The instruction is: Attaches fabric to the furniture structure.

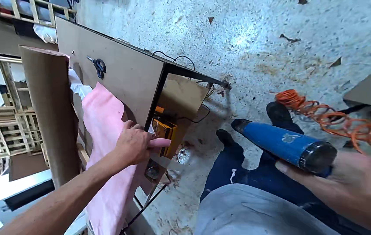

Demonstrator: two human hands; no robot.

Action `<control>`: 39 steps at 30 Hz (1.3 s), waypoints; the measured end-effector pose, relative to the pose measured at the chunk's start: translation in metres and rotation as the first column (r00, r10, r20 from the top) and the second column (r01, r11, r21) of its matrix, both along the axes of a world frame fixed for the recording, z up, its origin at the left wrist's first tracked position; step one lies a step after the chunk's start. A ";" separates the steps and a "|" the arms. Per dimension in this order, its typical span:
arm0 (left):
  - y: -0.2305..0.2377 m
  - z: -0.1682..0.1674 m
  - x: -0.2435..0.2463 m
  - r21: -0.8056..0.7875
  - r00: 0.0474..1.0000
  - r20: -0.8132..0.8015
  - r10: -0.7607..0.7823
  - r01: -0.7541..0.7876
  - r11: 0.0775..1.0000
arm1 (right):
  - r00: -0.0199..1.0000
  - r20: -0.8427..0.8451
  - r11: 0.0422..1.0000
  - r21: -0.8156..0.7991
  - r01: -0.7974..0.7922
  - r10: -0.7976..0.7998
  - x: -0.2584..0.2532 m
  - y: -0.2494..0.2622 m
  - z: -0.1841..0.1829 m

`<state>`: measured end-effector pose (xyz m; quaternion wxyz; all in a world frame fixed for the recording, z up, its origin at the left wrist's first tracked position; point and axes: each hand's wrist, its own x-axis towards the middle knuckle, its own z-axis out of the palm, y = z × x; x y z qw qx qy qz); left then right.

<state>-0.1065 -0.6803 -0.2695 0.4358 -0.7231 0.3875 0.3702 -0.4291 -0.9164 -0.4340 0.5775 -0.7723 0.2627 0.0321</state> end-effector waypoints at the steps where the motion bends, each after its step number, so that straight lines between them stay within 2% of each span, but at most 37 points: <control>1: 0.006 -0.001 0.004 -0.037 1.000 -0.009 0.030 -0.030 0.999 | 1.000 -0.006 0.999 0.042 0.006 -0.005 0.002 0.009 0.002; 4: 0.018 -0.002 0.016 -0.106 0.984 -0.068 0.162 -0.168 0.980 | 0.998 -0.039 0.984 0.173 -0.047 0.055 0.020 0.032 0.013; 6: 0.026 -0.004 0.023 -0.185 0.966 -0.105 0.238 -0.254 0.949 | 0.990 -0.043 0.939 0.323 -0.114 0.135 0.042 0.045 0.019; 9: 0.038 -0.007 0.028 -0.293 0.949 -0.147 0.279 -0.311 0.904 | 0.968 -0.053 0.739 0.656 -0.153 0.247 0.084 0.062 0.026; 11: 0.045 -0.008 0.028 -0.360 0.953 -0.139 0.270 -0.302 0.883 | 0.955 -0.040 0.604 0.782 -0.153 0.294 0.113 0.072 0.025; 12: 0.047 -0.008 0.027 -0.370 0.950 -0.135 0.281 -0.311 0.875 | 0.947 -0.020 0.565 0.806 -0.174 0.319 0.126 0.076 0.020; 13: 0.048 -0.008 0.028 -0.377 0.950 -0.134 0.281 -0.311 0.872 | 0.937 0.009 0.545 0.811 -0.212 0.351 0.137 0.078 0.014; 15: 0.051 -0.011 0.030 -0.385 0.956 -0.149 0.253 -0.291 0.876 | 0.908 0.081 0.563 0.760 -0.323 0.411 0.158 0.078 -0.001; 19: 0.053 -0.013 0.035 -0.368 0.962 -0.164 0.218 -0.265 0.891 | 0.819 0.340 0.630 0.524 -0.574 0.463 0.197 0.075 -0.041; 21: 0.052 -0.013 0.037 -0.362 0.960 -0.172 0.219 -0.269 0.892 | 0.753 0.473 0.641 0.411 -0.648 0.459 0.213 0.079 -0.057; 23: 0.052 -0.014 0.038 -0.364 0.961 -0.177 0.211 -0.263 0.894 | 0.704 0.558 0.627 0.370 -0.685 0.439 0.229 0.086 -0.065; 25: 0.055 -0.014 0.038 -0.381 0.962 -0.187 0.199 -0.258 0.888 | 0.722 0.548 0.584 0.444 -0.679 0.423 0.236 0.096 -0.069; 28: 0.057 -0.015 0.037 -0.399 0.965 -0.181 0.192 -0.250 0.882 | 0.836 0.309 0.481 0.705 -0.521 0.453 0.222 0.103 -0.073; 30: 0.055 -0.015 0.038 -0.400 0.965 -0.172 0.197 -0.251 0.882 | 0.869 0.166 0.415 0.826 -0.381 0.466 0.203 0.107 -0.077; 32: 0.054 -0.015 0.039 -0.393 0.965 -0.173 0.197 -0.251 0.885 | 0.890 0.128 0.309 0.908 -0.283 0.437 0.181 0.114 -0.082; 34: 0.054 -0.015 0.040 -0.386 0.962 -0.186 0.199 -0.258 0.886 | 0.914 0.153 0.229 0.940 -0.252 0.377 0.163 0.122 -0.085; 36: 0.054 -0.015 0.040 -0.378 0.960 -0.190 0.204 -0.264 0.887 | 0.931 0.137 0.238 0.945 -0.225 0.338 0.154 0.124 -0.081; 39: 0.051 -0.014 0.038 -0.359 0.965 -0.169 0.202 -0.251 0.899 | 0.940 0.132 0.341 0.908 -0.242 0.314 0.147 0.119 -0.076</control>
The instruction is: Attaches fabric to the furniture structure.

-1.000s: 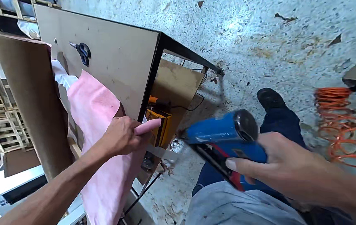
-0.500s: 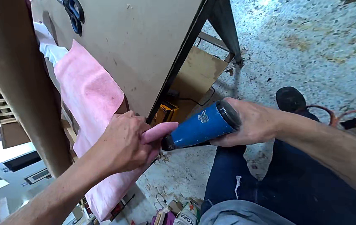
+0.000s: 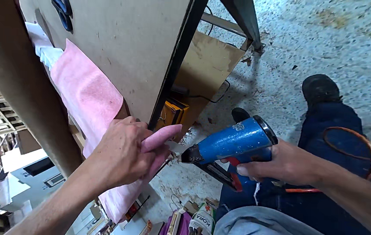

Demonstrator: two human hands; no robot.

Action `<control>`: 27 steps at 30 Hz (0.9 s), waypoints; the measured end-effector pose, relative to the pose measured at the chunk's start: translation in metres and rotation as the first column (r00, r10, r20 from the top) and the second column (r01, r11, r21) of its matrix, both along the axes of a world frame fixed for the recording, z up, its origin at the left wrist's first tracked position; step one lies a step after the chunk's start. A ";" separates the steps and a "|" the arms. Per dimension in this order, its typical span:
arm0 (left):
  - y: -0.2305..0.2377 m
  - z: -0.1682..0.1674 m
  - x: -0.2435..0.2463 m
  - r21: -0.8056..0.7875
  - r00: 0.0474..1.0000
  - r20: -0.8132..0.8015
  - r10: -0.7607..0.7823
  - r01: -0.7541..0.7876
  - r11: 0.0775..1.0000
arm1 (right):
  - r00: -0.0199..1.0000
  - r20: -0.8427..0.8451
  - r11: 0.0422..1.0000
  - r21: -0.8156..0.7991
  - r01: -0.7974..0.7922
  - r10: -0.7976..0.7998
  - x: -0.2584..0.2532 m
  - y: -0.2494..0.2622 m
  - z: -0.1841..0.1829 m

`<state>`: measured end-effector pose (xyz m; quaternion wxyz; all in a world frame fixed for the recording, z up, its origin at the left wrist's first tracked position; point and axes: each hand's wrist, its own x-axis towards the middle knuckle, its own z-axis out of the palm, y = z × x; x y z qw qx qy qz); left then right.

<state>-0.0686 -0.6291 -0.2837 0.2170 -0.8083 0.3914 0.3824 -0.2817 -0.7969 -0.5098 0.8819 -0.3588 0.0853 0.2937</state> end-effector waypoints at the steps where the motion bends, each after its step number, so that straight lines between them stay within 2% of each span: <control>1: -0.002 0.001 -0.001 0.006 1.000 0.008 -0.002 0.002 1.000 | 1.000 0.011 0.999 -0.053 0.006 -0.006 -0.003 -0.003 0.002; 5: -0.012 0.004 -0.005 0.041 0.992 0.095 -0.078 0.074 0.996 | 0.999 0.022 0.978 -0.204 0.043 -0.039 -0.015 -0.017 0.007; 10: -0.041 0.000 -0.012 0.213 0.984 0.074 -0.165 0.146 0.966 | 0.988 0.088 0.966 -0.211 0.146 -0.130 -0.027 -0.020 0.000; 14: -0.071 -0.006 -0.008 0.325 0.992 0.044 -0.116 0.095 0.941 | 0.976 0.139 0.969 -0.159 0.188 -0.166 -0.039 -0.017 -0.014; 16: -0.079 0.005 -0.008 0.209 0.975 0.156 -0.157 0.123 0.970 | 0.949 0.200 0.936 -0.209 0.283 -0.242 -0.051 -0.018 -0.016; 17: -0.075 0.015 -0.012 0.085 0.945 0.269 -0.188 0.171 0.982 | 0.933 0.229 0.901 -0.276 0.335 -0.277 -0.058 -0.023 -0.014; 18: -0.066 0.026 -0.023 -0.070 0.912 0.380 -0.154 0.194 0.978 | 0.916 0.266 0.848 -0.367 0.383 -0.299 -0.063 -0.031 -0.009; 19: -0.053 0.034 -0.042 -0.248 0.884 0.467 -0.041 0.175 0.953 | 0.894 0.330 0.768 -0.469 0.435 -0.305 -0.068 -0.042 -0.003; 20: -0.034 0.036 -0.070 -0.463 0.858 0.488 0.160 0.099 0.881 | 0.865 0.403 0.670 -0.558 0.491 -0.298 -0.071 -0.055 0.005; 21: -0.015 0.030 -0.107 -0.677 0.812 0.394 0.431 -0.061 0.733 | 0.838 0.473 0.563 -0.628 0.537 -0.272 -0.071 -0.071 0.015; 22: -0.003 0.020 -0.148 -0.814 0.680 0.136 0.721 -0.338 0.472 | 0.818 0.523 0.465 -0.678 0.569 -0.238 -0.070 -0.087 0.026; 23: 0.005 0.008 -0.183 -0.789 0.372 -0.250 0.894 -0.614 0.034 | 0.809 0.553 0.387 -0.714 0.583 -0.199 -0.068 -0.103 0.036; 24: 0.012 -0.002 -0.208 -0.586 -0.064 -0.552 0.832 -0.680 -0.441 | 0.814 0.557 0.327 -0.748 0.578 -0.164 -0.066 -0.116 0.047; 25: 0.018 -0.012 -0.216 -0.372 -0.403 -0.694 0.597 -0.510 -0.776 | 0.829 0.543 0.288 -0.779 0.557 -0.136 -0.062 -0.129 0.056; 26: 0.028 -0.022 -0.212 -0.211 -0.514 -0.781 0.356 -0.320 -0.924 | 0.843 0.525 0.270 -0.800 0.536 -0.116 -0.058 -0.140 0.064; 27: 0.037 -0.029 -0.201 -0.126 -0.480 -0.856 0.193 -0.168 -0.978 | 0.861 0.496 0.286 -0.814 0.505 -0.110 -0.053 -0.149 0.071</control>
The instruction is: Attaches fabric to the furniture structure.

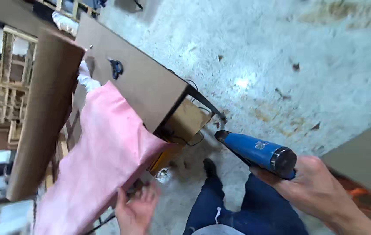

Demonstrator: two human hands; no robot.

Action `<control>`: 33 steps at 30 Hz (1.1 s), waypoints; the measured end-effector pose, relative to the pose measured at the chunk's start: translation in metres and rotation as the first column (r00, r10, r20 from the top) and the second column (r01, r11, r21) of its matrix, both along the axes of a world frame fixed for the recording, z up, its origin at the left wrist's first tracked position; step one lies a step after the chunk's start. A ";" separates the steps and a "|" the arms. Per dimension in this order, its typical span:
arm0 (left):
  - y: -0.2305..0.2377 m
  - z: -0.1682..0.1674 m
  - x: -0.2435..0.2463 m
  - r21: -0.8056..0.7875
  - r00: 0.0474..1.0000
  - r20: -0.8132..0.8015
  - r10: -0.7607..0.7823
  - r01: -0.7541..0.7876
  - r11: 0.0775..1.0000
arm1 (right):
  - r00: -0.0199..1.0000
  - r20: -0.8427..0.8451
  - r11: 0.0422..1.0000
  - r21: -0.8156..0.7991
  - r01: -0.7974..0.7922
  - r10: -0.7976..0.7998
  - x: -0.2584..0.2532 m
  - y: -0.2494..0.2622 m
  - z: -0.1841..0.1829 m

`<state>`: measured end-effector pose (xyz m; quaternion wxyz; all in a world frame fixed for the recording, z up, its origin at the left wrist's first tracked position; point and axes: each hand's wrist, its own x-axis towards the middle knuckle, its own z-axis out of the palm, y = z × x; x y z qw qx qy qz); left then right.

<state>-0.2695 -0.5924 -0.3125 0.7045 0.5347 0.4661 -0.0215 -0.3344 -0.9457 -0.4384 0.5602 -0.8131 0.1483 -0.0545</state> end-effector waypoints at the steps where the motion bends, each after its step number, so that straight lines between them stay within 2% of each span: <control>1: 0.005 -0.002 0.016 -0.057 0.988 0.108 0.109 -0.103 0.993 | 0.999 -0.035 0.999 0.040 -0.014 0.016 0.005 -0.006 0.008; 2: 0.007 -0.001 0.034 -0.076 0.965 0.180 0.192 -0.181 0.980 | 0.997 -0.068 0.995 0.099 -0.026 0.032 0.012 -0.008 0.015; 5: 0.005 -0.004 0.059 -0.048 0.903 0.211 0.375 -0.373 0.926 | 0.990 -0.130 0.983 0.183 -0.034 0.059 0.024 -0.002 0.037; 9: 0.009 -0.003 0.038 -0.037 0.916 0.186 0.354 -0.354 0.935 | 0.987 -0.147 0.986 0.160 -0.047 0.071 0.007 0.014 0.053; 14: 0.022 -0.001 0.005 -0.001 0.941 0.157 0.299 -0.303 0.953 | 0.977 -0.208 0.998 0.037 0.055 -0.046 -0.060 0.040 0.043; 16: 0.029 0.000 -0.012 0.000 0.955 0.142 0.261 -0.264 0.965 | 0.962 -0.257 0.995 -0.031 0.091 -0.096 -0.085 0.050 0.039; 18: 0.041 0.005 -0.025 0.000 0.984 0.070 0.161 -0.162 0.987 | 0.947 -0.290 0.989 -0.092 0.116 -0.138 -0.101 0.061 0.033; 19: 0.048 0.014 -0.036 0.037 0.998 -0.022 0.055 -0.054 0.998 | 0.943 -0.303 0.988 -0.106 0.111 -0.139 -0.107 0.065 0.032; 20: 0.051 0.028 -0.045 0.101 0.980 -0.150 -0.129 0.145 0.984 | 0.944 -0.306 0.990 -0.103 0.099 -0.126 -0.109 0.067 0.030; 21: 0.050 0.047 -0.051 0.152 0.876 -0.270 -0.400 0.449 0.881 | 0.948 -0.303 0.993 -0.089 0.078 -0.101 -0.108 0.067 0.027; 22: 0.043 0.068 -0.049 0.206 0.651 -0.344 -0.676 0.755 0.623 | 0.955 -0.286 0.996 -0.069 0.061 -0.079 -0.104 0.066 0.021; 23: 0.023 0.086 -0.038 0.333 0.371 -0.406 -0.835 0.911 0.243 | 0.964 -0.261 0.998 -0.039 0.051 -0.059 -0.096 0.064 0.011; 24: -0.009 0.101 -0.020 0.464 0.112 -0.530 -0.840 0.868 -0.177 | 0.970 -0.242 0.999 0.010 0.040 -0.037 -0.088 0.064 -0.001; 25: -0.047 0.108 -0.002 0.498 -0.055 -0.706 -0.706 0.671 -0.550 | 0.971 -0.238 0.997 0.075 0.017 0.001 -0.081 0.064 -0.012; 26: -0.082 0.101 0.019 0.418 -0.141 -0.850 -0.507 0.404 -0.814 | 0.971 -0.235 0.988 0.152 -0.012 0.048 -0.073 0.063 -0.022; 27: -0.107 0.083 0.042 0.268 -0.180 -0.940 -0.290 0.134 -0.954 | 0.971 -0.223 0.978 0.207 -0.039 0.086 -0.064 0.062 -0.032; 28: -0.126 0.063 0.063 0.074 -0.209 -0.976 -0.065 -0.035 -0.997 | 0.974 -0.202 0.970 0.236 -0.058 0.107 -0.058 0.062 -0.041; 29: -0.140 0.043 0.081 -0.133 -0.235 -0.959 0.157 -0.116 -0.984 | 0.981 -0.163 0.968 0.244 -0.067 0.109 -0.054 0.064 -0.049; 30: -0.149 0.025 0.095 -0.339 -0.262 -0.893 0.366 -0.141 -0.930 | 0.987 -0.123 0.969 0.237 -0.067 0.099 -0.053 0.066 -0.057; 32: -0.158 0.000 0.109 -0.688 -0.335 -0.656 0.676 -0.101 -0.718 | 0.995 -0.058 0.970 0.234 -0.063 0.079 -0.061 0.070 -0.070; 33: -0.160 -0.009 0.111 -0.795 -0.358 -0.538 0.764 -0.086 -0.600 | 0.997 -0.038 0.970 0.237 -0.055 0.066 -0.066 0.073 -0.077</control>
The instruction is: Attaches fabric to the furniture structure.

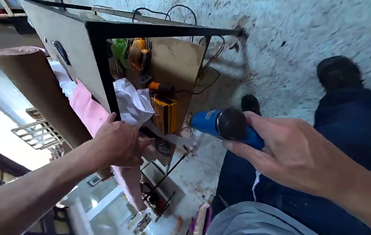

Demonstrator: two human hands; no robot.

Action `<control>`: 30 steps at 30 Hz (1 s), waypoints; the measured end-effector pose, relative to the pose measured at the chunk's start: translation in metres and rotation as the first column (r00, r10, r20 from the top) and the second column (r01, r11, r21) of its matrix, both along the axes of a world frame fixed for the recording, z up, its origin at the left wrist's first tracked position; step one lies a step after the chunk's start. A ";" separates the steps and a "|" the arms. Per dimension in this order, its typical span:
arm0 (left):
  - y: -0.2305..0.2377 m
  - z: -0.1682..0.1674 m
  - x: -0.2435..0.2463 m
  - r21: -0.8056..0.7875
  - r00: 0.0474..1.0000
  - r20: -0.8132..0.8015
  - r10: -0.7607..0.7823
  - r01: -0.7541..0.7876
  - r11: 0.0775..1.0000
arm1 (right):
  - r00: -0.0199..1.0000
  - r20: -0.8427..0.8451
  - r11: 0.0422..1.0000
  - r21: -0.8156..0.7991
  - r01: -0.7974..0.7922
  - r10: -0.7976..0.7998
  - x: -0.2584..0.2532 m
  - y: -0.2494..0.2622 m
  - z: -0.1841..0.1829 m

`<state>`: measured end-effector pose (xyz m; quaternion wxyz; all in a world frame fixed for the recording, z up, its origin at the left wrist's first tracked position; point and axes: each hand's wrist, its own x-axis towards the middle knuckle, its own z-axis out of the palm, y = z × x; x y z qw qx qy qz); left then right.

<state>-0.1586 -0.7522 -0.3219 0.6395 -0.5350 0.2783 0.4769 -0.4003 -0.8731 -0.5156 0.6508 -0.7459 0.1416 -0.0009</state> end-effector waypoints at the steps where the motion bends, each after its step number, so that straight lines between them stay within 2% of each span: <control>1: 0.000 -0.008 0.001 0.112 1.000 -0.008 0.009 -0.008 0.994 | 1.000 0.008 1.000 0.003 0.017 -0.017 -0.005 0.002 -0.008; 3: 0.006 -0.020 0.001 0.243 1.000 -0.005 0.031 -0.029 0.969 | 0.999 0.001 0.999 0.004 0.036 -0.036 -0.018 0.006 -0.019; 5: 0.015 -0.026 0.007 0.245 0.994 0.048 0.096 -0.105 0.964 | 0.999 -0.013 0.999 -0.005 0.040 -0.040 -0.026 0.008 -0.027; 8: 0.036 -0.023 0.025 0.018 0.959 0.091 0.267 -0.269 0.963 | 0.997 -0.062 0.999 -0.010 0.035 -0.036 -0.036 0.010 -0.034; 11: 0.058 -0.023 0.038 -0.153 0.933 0.076 0.351 -0.337 0.929 | 0.994 -0.098 0.998 0.036 0.059 -0.055 -0.038 0.016 -0.039; 13: 0.065 -0.030 0.042 -0.128 0.932 0.067 0.356 -0.346 0.930 | 0.992 -0.112 0.993 0.095 0.076 -0.065 -0.034 0.023 -0.042; 16: 0.065 -0.041 0.050 0.000 0.927 0.056 0.371 -0.371 0.929 | 0.995 -0.100 0.967 0.250 0.041 -0.016 -0.020 0.033 -0.046; 18: 0.068 -0.037 0.062 -0.019 0.908 -0.054 0.415 -0.416 0.909 | 0.996 -0.082 0.927 0.376 0.002 0.031 -0.008 0.040 -0.045; 19: 0.076 -0.028 0.071 -0.142 0.882 -0.204 0.425 -0.457 0.878 | 0.996 -0.072 0.905 0.426 -0.011 0.046 -0.002 0.043 -0.044; 20: 0.087 -0.019 0.079 -0.324 0.849 -0.373 0.375 -0.498 0.805 | 0.997 -0.063 0.887 0.461 -0.018 0.053 0.002 0.046 -0.044; 21: 0.082 -0.013 0.080 -0.439 0.828 -0.443 0.343 -0.534 0.722 | 0.996 -0.066 0.876 0.482 -0.022 0.061 0.005 0.048 -0.044; 23: 0.038 0.015 0.068 -0.579 0.861 -0.344 0.374 -0.508 0.638 | 0.991 -0.098 0.868 0.497 -0.027 0.087 0.006 0.049 -0.041; 24: 0.028 0.034 0.065 -0.704 0.882 -0.269 0.387 -0.454 0.546 | 0.990 -0.111 0.874 0.486 -0.026 0.091 0.005 0.046 -0.038; 25: 0.030 0.053 0.063 -0.849 0.890 -0.202 0.408 -0.367 0.380 | 0.990 -0.111 0.879 0.477 -0.028 0.091 0.003 0.040 -0.036; 26: 0.045 0.072 0.064 -0.956 0.890 -0.140 0.433 -0.235 0.175 | 0.990 -0.100 0.880 0.473 -0.037 0.095 0.001 0.029 -0.034; 27: 0.068 0.090 0.070 -0.995 0.870 -0.087 0.486 -0.095 -0.008 | 0.988 -0.106 0.877 0.479 -0.048 0.112 0.002 0.014 -0.029; 28: 0.096 0.106 0.076 -0.992 0.826 -0.050 0.561 0.022 -0.121 | 0.980 -0.142 0.868 0.494 -0.050 0.137 0.003 -0.003 -0.021; 29: 0.127 0.121 0.083 -0.982 0.767 -0.029 0.641 0.097 -0.161 | 0.969 -0.198 0.866 0.499 -0.027 0.145 0.004 -0.018 -0.010; 30: 0.157 0.132 0.090 -0.980 0.707 -0.023 0.707 0.123 -0.155 | 0.953 -0.268 0.873 0.488 0.010 0.138 0.005 -0.031 0.004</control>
